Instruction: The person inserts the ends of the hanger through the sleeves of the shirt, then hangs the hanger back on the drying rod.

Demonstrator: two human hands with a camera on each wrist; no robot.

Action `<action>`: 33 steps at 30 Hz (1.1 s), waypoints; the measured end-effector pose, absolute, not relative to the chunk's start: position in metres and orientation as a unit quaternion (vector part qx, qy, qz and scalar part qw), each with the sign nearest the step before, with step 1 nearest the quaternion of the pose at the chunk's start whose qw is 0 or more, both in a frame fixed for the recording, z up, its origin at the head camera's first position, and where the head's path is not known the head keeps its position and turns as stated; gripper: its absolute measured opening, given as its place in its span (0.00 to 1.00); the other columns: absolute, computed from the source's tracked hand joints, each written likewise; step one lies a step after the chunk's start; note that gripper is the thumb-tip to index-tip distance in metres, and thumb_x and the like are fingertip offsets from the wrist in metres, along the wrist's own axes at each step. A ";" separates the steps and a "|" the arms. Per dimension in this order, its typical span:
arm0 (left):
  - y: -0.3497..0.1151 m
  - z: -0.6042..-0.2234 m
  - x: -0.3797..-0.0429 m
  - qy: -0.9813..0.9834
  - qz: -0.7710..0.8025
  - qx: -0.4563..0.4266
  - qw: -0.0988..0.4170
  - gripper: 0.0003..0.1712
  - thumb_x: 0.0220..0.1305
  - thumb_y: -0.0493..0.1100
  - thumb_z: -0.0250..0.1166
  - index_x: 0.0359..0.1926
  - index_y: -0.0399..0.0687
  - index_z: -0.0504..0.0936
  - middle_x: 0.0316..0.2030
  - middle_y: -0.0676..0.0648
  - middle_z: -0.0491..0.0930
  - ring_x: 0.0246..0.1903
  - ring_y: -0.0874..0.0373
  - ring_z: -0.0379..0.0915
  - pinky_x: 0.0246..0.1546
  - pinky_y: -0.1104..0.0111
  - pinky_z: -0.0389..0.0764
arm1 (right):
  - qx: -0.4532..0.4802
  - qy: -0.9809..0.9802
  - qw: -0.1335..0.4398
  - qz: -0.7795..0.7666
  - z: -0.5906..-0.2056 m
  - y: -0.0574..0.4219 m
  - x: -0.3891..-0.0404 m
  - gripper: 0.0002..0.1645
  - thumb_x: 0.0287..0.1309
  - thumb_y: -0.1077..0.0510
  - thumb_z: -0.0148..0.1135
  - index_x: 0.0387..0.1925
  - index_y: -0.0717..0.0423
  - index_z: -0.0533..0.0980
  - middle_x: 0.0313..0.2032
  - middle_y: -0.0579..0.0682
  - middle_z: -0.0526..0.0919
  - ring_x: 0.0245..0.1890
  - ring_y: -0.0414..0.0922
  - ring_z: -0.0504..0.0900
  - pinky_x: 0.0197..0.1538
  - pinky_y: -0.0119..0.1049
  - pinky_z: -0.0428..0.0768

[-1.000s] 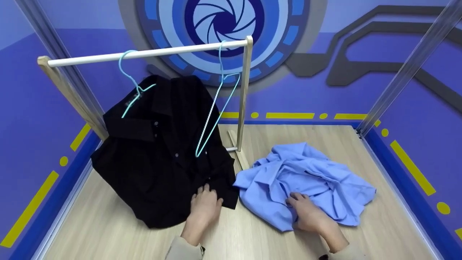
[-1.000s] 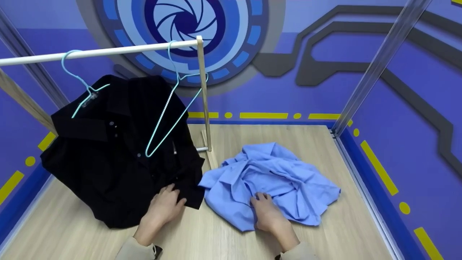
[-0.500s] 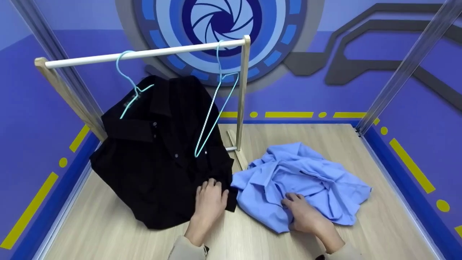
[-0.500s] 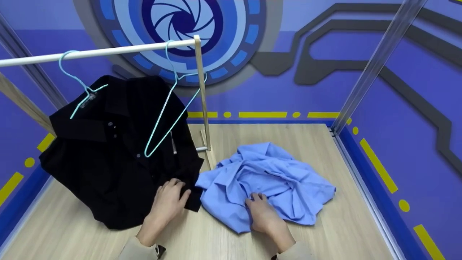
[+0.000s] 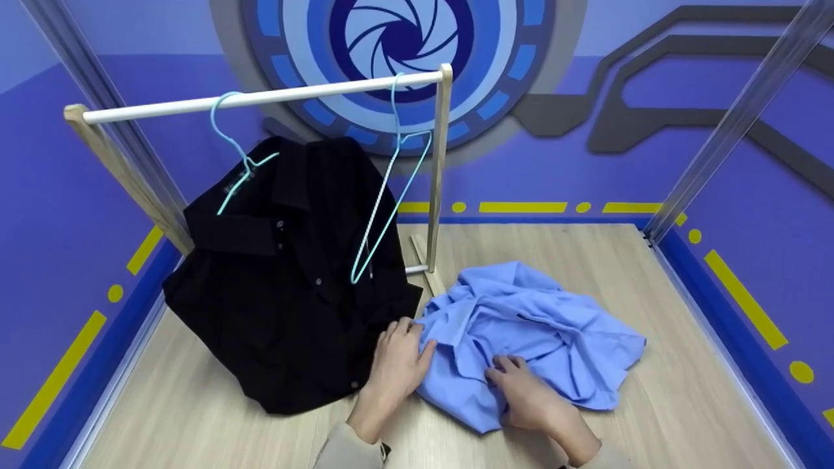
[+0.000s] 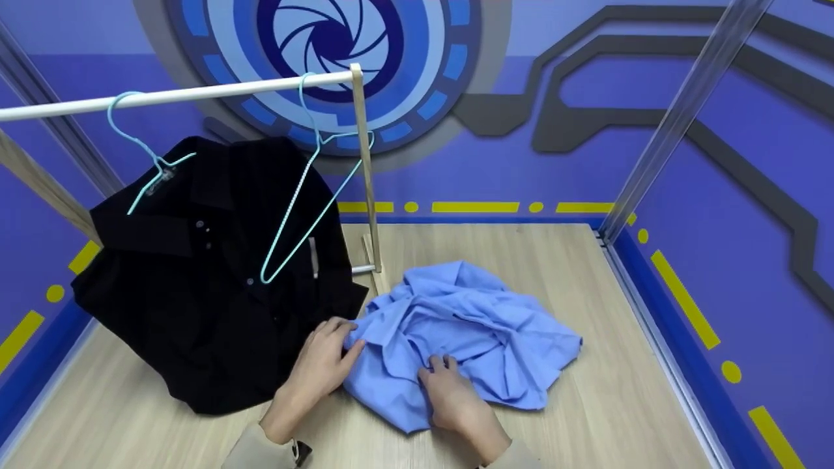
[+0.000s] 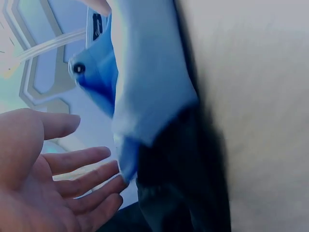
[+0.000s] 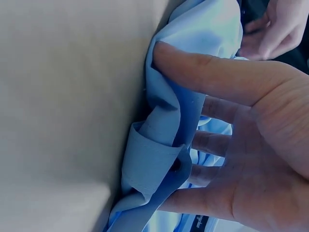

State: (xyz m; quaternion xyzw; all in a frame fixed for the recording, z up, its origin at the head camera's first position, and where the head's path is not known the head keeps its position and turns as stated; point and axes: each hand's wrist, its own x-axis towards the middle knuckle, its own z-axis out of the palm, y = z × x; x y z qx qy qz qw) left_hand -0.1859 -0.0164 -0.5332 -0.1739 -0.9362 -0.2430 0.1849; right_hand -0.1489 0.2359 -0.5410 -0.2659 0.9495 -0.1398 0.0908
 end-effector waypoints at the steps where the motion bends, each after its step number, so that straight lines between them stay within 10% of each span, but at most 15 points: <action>1: -0.015 -0.533 -0.186 -0.934 -0.248 -0.181 0.186 0.18 0.66 0.47 0.70 0.47 0.35 0.86 0.44 0.40 0.81 0.45 0.43 0.77 0.46 0.51 0.78 | -0.269 0.949 0.088 -0.136 -0.541 0.233 -0.148 0.41 0.32 0.67 0.82 0.55 0.65 0.77 0.60 0.70 0.72 0.59 0.74 0.69 0.56 0.67 0.75; 16: -0.004 -0.532 -0.180 -0.935 -0.252 -0.201 0.144 0.28 0.65 0.55 0.71 0.54 0.36 0.83 0.47 0.38 0.81 0.48 0.42 0.80 0.47 0.50 0.81 | -0.293 0.946 0.071 -0.122 -0.542 0.214 -0.145 0.42 0.33 0.62 0.84 0.55 0.65 0.77 0.60 0.68 0.74 0.58 0.71 0.72 0.54 0.63 0.77; 25: -0.006 -0.533 -0.179 -0.936 -0.281 -0.160 0.139 0.17 0.63 0.44 0.73 0.47 0.37 0.84 0.44 0.39 0.83 0.44 0.41 0.81 0.43 0.51 0.82 | -0.284 0.917 0.152 -0.234 -0.535 0.235 -0.151 0.41 0.56 0.49 0.76 0.66 0.65 0.73 0.69 0.70 0.67 0.69 0.69 0.64 0.67 0.64 0.64; 33: -0.007 -0.530 -0.182 -0.926 -0.310 -0.149 0.154 0.07 0.64 0.39 0.69 0.41 0.40 0.84 0.37 0.42 0.84 0.36 0.39 0.83 0.34 0.50 0.81 | -0.308 0.905 0.047 -0.291 -0.514 0.258 -0.161 0.22 0.68 0.56 0.67 0.57 0.66 0.79 0.60 0.64 0.79 0.62 0.59 0.77 0.64 0.57 0.72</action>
